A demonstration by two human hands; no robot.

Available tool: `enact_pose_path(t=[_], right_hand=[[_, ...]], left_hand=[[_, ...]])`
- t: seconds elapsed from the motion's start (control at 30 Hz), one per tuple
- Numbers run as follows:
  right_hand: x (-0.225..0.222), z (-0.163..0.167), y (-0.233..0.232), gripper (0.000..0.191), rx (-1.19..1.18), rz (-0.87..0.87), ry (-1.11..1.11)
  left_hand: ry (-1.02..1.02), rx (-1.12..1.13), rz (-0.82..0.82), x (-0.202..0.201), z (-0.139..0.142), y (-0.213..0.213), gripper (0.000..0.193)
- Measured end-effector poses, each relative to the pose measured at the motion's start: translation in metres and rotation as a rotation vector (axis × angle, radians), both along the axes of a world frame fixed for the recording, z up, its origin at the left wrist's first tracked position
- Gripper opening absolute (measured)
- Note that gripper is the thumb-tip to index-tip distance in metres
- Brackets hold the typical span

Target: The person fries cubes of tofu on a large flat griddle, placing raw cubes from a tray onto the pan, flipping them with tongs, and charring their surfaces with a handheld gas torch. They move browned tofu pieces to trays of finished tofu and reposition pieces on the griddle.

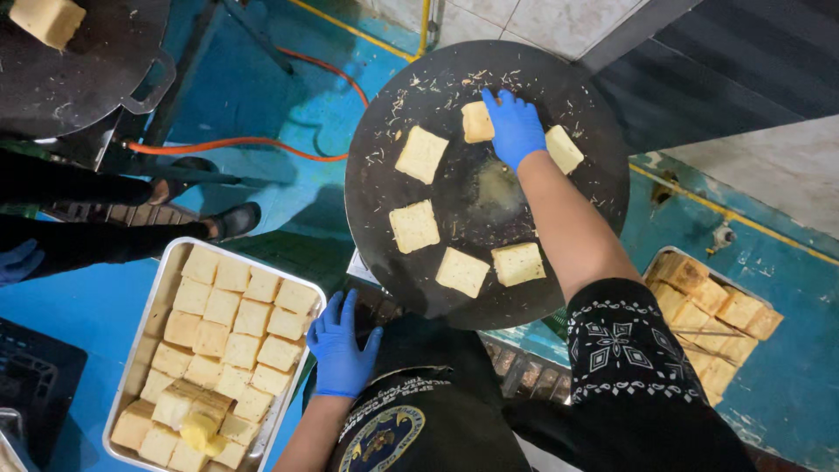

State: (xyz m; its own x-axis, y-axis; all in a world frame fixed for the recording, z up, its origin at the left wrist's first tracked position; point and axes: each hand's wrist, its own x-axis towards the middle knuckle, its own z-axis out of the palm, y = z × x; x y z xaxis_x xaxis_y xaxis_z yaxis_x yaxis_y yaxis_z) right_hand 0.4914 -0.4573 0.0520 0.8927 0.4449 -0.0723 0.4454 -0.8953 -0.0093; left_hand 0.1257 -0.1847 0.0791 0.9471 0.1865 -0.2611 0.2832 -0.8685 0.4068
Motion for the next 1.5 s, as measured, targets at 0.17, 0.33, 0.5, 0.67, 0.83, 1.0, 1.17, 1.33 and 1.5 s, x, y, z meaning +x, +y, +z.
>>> enact_pose_path(t=[0.17, 0.33, 0.5, 0.67, 0.83, 1.0, 1.17, 1.33, 1.5], right_hand=[[-0.025, 0.002, 0.0, 0.099, 0.183, -0.094, -0.1], [-0.13, -0.01, 0.0, 0.054, 0.264, -0.251, 0.233], [-0.242, -0.026, 0.008, 0.083, 0.409, -0.199, 0.378], [-0.266, -0.043, 0.028, 0.086, 0.387, -0.295, 0.338], [-0.266, -0.043, 0.034, 0.08, 0.495, -0.32, 0.199], [-0.3, -0.033, 0.038, 0.06, 0.723, -0.393, -0.092], [-0.388, -0.044, 0.017, 0.042, 0.995, -0.73, 0.057], [-0.523, -0.078, -0.011, 0.028, 0.729, -1.116, 0.117], [-0.66, -0.08, -0.019, 0.033, 0.307, -1.213, 0.623]], left_hand=[[-0.007, -0.056, -0.059, 0.005, -0.011, -0.007, 0.074], [-0.043, -0.149, -0.165, 0.011, -0.027, -0.015, 0.056], [0.02, -0.345, -0.239, 0.024, -0.033, -0.013, 0.036], [0.094, -0.409, -0.316, 0.032, -0.028, -0.012, 0.03], [0.141, -0.542, -0.288, 0.029, -0.036, -0.004, 0.03], [0.256, -0.598, -0.268, 0.018, -0.065, 0.021, 0.018], [-0.071, -0.494, -0.578, -0.01, -0.102, 0.065, 0.026], [0.188, -0.707, -0.433, -0.024, -0.141, 0.107, 0.024], [0.398, -0.558, -0.262, -0.028, -0.15, 0.127, 0.025]])
